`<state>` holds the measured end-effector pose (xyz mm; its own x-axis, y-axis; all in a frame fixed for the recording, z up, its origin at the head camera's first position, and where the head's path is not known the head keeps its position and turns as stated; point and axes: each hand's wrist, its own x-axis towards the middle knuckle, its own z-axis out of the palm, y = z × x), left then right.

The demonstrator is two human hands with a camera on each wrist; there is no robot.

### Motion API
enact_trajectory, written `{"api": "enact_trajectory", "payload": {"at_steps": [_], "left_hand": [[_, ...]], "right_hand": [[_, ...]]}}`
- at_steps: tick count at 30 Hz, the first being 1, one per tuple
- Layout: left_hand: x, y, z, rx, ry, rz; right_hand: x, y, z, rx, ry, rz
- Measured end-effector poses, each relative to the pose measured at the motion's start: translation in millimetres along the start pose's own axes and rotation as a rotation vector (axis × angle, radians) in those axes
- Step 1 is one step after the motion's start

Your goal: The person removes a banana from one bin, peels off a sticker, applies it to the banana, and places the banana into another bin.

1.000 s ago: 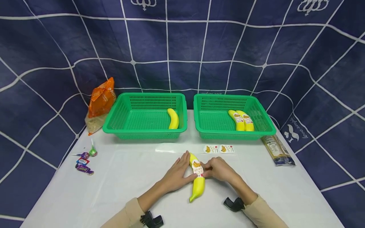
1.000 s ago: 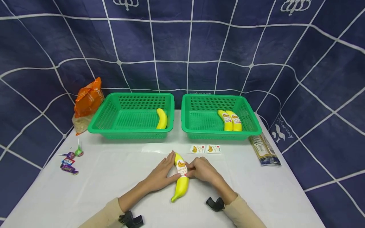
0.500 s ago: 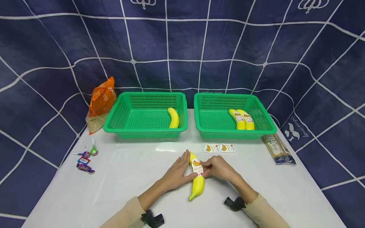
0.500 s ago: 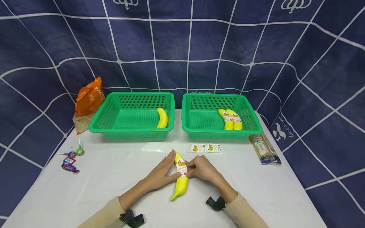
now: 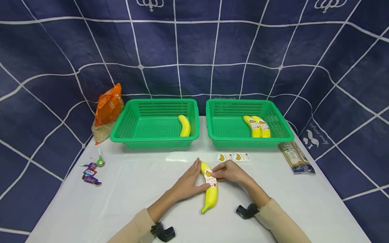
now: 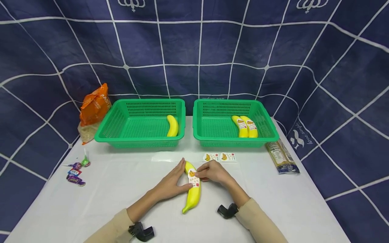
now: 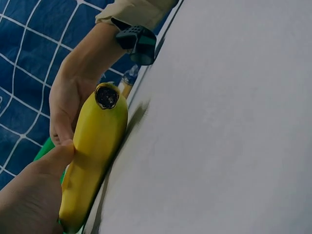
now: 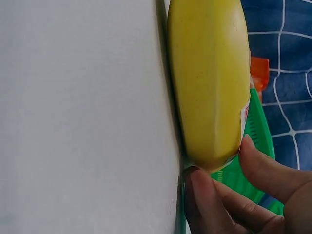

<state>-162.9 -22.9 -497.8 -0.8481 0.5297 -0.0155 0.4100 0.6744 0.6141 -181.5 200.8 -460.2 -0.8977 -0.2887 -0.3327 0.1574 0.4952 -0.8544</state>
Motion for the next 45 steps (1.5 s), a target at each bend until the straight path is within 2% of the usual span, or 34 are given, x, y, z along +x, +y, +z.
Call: {"api": "enact_trajectory", "payload": {"at_steps": [6,12,19,27,41,45], "left_hand": [[3.1,-1.3,-3.3,-0.016,-0.016,0.027],[4.7,-2.3,-5.8,-0.019,-0.032,0.011],[9.2,-2.9,-9.9,-0.088,-0.025,-0.013],[13.2,-2.1,-10.3,-0.122,0.058,-0.013],[23.7,-0.3,-14.3,-0.061,0.196,-0.02],[26.4,0.1,-14.5,-0.08,0.217,-0.027]], "right_hand": [[1.3,2.8,0.9,0.038,-0.018,0.01],[2.1,4.3,0.9,0.06,-0.02,0.0],[3.4,3.1,1.1,0.067,-0.012,-0.017],[3.4,5.5,1.8,0.091,-0.011,-0.007],[1.1,2.1,3.7,0.092,0.013,-0.017],[1.2,2.8,2.6,0.097,0.015,-0.013]]}}
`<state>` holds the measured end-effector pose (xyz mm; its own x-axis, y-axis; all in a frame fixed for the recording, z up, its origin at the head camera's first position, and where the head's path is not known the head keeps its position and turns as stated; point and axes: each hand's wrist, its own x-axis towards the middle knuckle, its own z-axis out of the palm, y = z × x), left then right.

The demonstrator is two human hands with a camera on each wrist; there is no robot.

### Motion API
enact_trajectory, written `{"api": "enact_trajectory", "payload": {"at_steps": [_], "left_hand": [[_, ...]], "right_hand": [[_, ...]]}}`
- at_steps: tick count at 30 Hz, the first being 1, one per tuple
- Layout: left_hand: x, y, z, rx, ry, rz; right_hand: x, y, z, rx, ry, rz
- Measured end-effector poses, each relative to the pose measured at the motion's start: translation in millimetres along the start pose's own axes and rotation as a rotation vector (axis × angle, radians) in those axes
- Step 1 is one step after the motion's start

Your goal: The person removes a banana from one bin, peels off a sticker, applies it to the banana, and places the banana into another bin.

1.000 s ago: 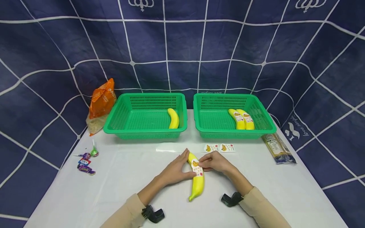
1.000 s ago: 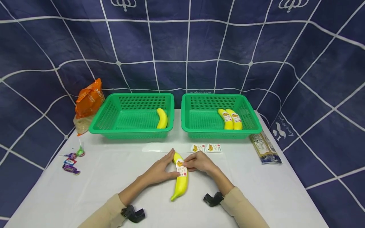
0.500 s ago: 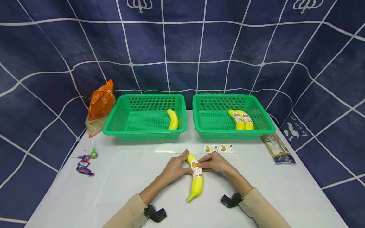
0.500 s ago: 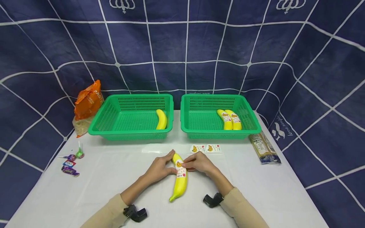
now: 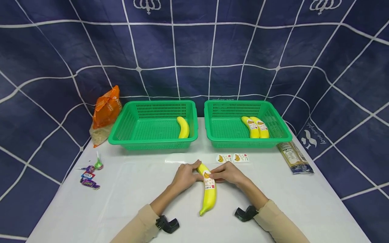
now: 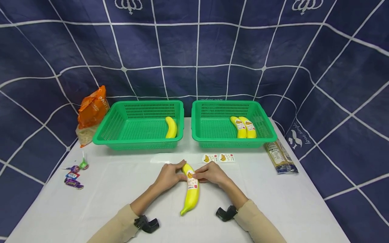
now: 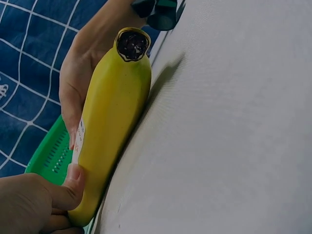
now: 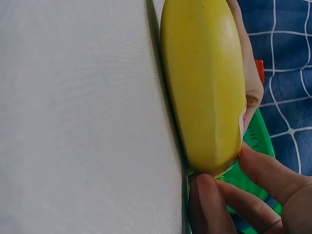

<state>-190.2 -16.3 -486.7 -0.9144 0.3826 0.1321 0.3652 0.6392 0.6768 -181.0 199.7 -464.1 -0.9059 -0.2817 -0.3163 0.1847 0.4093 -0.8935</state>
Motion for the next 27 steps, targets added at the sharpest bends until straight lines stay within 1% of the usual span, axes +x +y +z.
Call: {"api": "enact_trajectory", "payload": {"at_steps": [2,5,9,12,14,17,19,23,25,27], "left_hand": [[0.3,0.9,0.2,-0.024,-0.012,0.002],[-3.7,2.3,-0.6,-0.04,-0.056,0.009],[-16.4,4.7,-2.0,-0.029,-0.097,0.005],[-26.0,7.5,-0.9,-0.036,-0.126,-0.018],[-31.2,8.8,0.4,-0.044,-0.161,-0.034],[-35.3,9.0,3.8,-0.037,-0.214,-0.028],[-36.1,7.6,6.1,-0.028,-0.219,-0.016],[-37.5,3.0,8.6,-0.009,-0.206,0.006],[-38.7,0.9,8.7,-0.001,-0.207,0.017],[-40.2,0.1,8.2,0.002,-0.217,0.028]], "right_hand": [[-0.6,-0.3,-1.0,0.001,0.013,0.006],[-1.2,-0.6,-0.9,0.003,0.024,0.021],[-1.4,-0.2,1.2,0.0,0.021,0.025],[-1.9,0.2,1.8,-0.006,0.029,0.028],[-1.8,0.1,2.1,-0.01,0.035,0.032],[-2.4,-0.4,1.0,-0.019,0.039,0.035],[-2.9,-1.2,-0.4,-0.027,0.041,0.036],[-5.7,-4.6,-5.4,-0.061,0.071,0.022],[-7.6,-6.6,-8.4,-0.085,0.086,0.002],[-9.8,-7.7,-11.0,-0.105,0.079,-0.021]]}}
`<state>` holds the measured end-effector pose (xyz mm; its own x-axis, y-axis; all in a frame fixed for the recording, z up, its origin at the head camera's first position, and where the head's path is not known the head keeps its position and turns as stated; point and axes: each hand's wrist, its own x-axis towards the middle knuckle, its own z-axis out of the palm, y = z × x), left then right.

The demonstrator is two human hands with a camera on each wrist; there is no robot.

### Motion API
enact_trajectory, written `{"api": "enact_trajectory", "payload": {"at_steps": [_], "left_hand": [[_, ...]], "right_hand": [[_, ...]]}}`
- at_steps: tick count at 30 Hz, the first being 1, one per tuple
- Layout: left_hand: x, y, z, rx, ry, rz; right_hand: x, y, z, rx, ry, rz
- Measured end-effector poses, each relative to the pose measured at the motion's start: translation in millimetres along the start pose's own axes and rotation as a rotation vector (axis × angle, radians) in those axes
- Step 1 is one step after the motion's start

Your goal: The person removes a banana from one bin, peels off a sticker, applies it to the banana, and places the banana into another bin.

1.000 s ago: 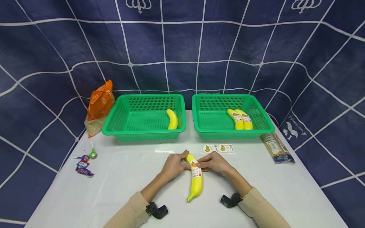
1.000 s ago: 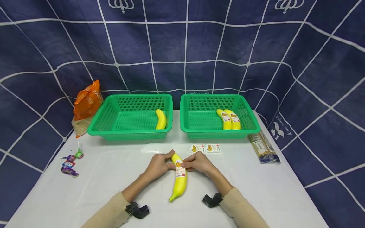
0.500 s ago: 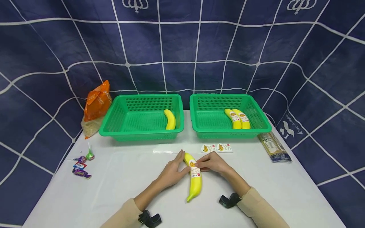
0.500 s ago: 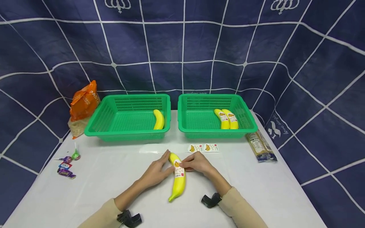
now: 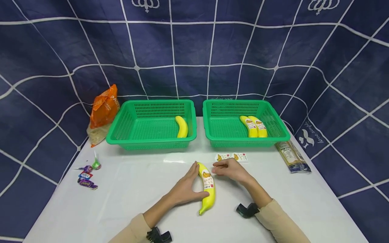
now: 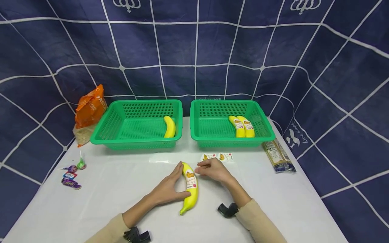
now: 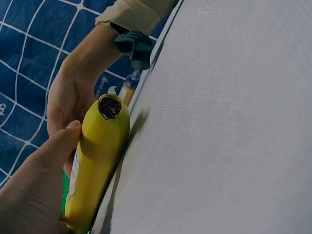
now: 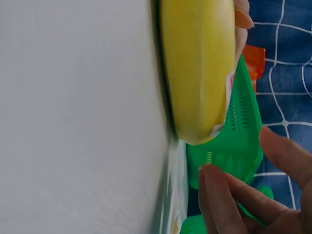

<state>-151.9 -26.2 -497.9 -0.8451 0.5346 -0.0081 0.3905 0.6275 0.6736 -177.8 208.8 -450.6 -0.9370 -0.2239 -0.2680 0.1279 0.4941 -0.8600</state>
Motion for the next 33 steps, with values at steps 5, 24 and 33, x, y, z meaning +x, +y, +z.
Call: {"api": "enact_trajectory", "payload": {"at_steps": [5,24,33], "left_hand": [[-2.0,0.8,-1.1,0.001,0.0,0.007],[1.1,1.0,0.5,0.013,-0.003,0.0],[0.4,-1.0,0.3,0.013,-0.005,-0.007]], "right_hand": [[-3.9,-2.7,0.7,-0.079,-0.054,-0.067],[-9.5,-12.5,23.9,-0.328,-0.017,-0.102],[-8.6,-12.1,26.1,-0.331,-0.027,-0.075]]}}
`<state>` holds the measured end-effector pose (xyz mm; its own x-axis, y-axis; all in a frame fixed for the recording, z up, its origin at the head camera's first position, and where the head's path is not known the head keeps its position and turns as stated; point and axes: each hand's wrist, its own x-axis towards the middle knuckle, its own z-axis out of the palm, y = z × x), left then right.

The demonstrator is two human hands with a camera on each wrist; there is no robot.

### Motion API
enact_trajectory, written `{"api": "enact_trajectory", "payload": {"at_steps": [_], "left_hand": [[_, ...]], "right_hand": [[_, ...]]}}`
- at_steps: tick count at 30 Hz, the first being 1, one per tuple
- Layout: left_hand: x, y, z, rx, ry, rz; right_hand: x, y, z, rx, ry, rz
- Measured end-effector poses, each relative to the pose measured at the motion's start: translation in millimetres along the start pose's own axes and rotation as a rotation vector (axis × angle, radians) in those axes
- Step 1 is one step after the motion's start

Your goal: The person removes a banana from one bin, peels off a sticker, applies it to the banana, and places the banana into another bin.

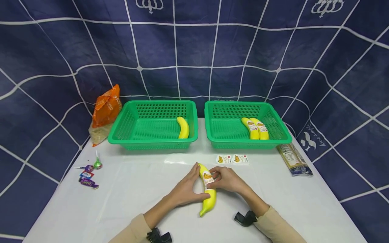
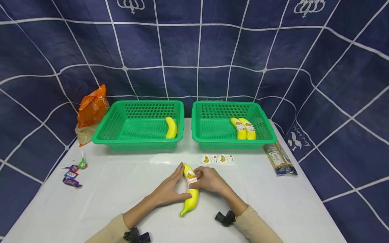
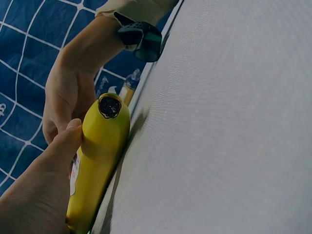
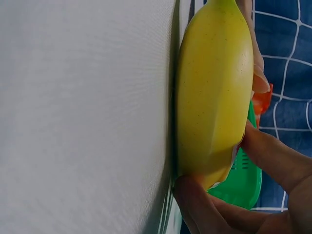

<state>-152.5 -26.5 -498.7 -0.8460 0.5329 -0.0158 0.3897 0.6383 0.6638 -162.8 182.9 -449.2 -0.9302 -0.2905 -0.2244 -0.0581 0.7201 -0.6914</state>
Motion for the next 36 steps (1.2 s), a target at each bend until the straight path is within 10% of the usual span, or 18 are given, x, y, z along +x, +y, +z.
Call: {"api": "enact_trajectory", "payload": {"at_steps": [22,36], "left_hand": [[3.1,7.2,-15.7,0.003,-0.012,0.01],[98.4,40.0,-50.4,-0.135,0.154,-0.012]], "right_hand": [[-1.9,-3.8,7.2,0.085,0.08,0.128],[-1.9,-2.0,3.7,0.135,0.078,0.16]]}}
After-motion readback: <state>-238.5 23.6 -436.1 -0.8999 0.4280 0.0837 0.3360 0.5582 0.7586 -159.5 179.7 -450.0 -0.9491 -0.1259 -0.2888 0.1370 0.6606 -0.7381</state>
